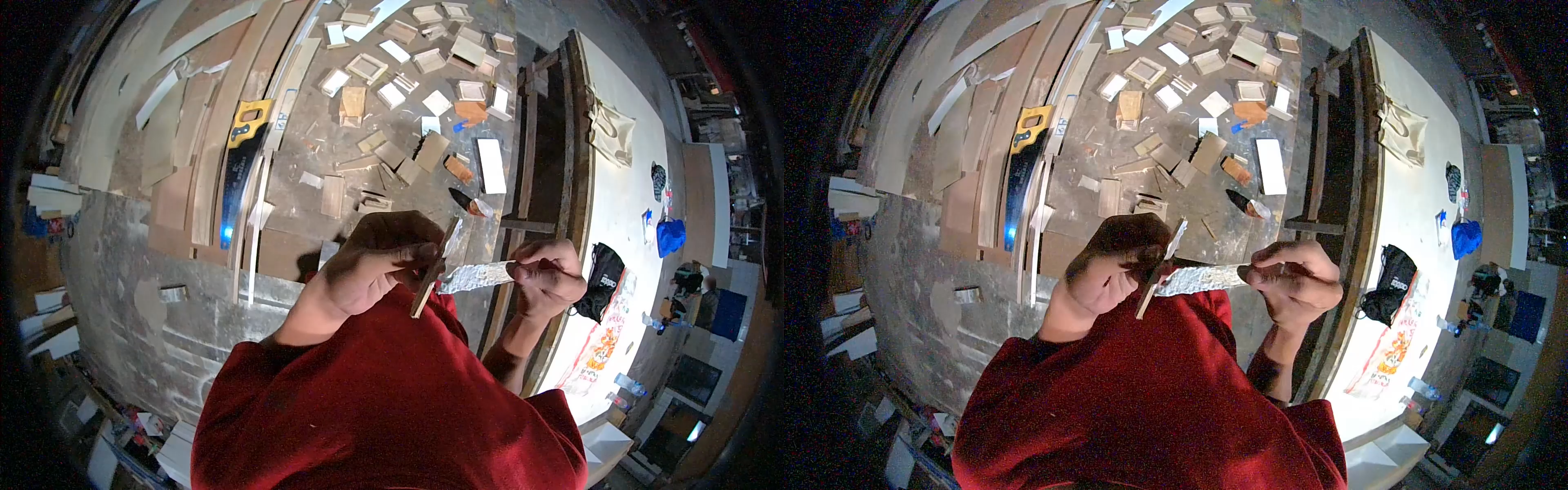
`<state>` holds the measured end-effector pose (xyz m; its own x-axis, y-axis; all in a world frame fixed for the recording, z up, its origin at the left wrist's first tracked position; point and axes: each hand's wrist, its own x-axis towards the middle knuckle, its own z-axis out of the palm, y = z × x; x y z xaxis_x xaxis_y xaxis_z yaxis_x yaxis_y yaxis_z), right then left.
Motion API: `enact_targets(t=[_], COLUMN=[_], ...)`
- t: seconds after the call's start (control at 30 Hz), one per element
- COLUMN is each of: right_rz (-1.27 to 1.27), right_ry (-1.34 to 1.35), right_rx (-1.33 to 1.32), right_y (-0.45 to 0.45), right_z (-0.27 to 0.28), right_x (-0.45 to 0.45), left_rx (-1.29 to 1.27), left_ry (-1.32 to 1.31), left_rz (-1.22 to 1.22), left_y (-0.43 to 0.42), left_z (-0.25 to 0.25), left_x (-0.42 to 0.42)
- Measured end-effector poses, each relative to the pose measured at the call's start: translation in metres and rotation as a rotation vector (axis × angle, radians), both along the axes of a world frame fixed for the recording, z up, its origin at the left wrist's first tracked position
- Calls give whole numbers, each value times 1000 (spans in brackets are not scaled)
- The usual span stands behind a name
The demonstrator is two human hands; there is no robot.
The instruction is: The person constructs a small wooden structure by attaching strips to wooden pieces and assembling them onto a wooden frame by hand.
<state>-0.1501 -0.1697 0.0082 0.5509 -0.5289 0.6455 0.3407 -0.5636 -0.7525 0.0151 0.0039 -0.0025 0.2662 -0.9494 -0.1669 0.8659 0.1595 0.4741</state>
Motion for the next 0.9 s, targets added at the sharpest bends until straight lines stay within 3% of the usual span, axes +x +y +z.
enact_targets(t=[0.1,0.17,0.3,0.5,0.6,0.9], right_rz=[-53,-11,88,-5,106,69], right_ry=[-3,120,84,50,127,84], right_rx=[23,-42,-98,59,-60,40], right_y=[0,-1,-7,-8,-15,-12], right_z=[4,7,5,0,5,10], right_x=[2,0,-1,2,1,2], left_rx=[-39,-15,4,-14,-28,40], left_ry=[-45,7,22,12,23,4], left_rz=[16,4,34,22,15,8], left_y=[0,0,-3,-4,-5,-7], left_z=[2,1,4,1,1,-2], left_x=[0,0,-1,-5,-5,-10])
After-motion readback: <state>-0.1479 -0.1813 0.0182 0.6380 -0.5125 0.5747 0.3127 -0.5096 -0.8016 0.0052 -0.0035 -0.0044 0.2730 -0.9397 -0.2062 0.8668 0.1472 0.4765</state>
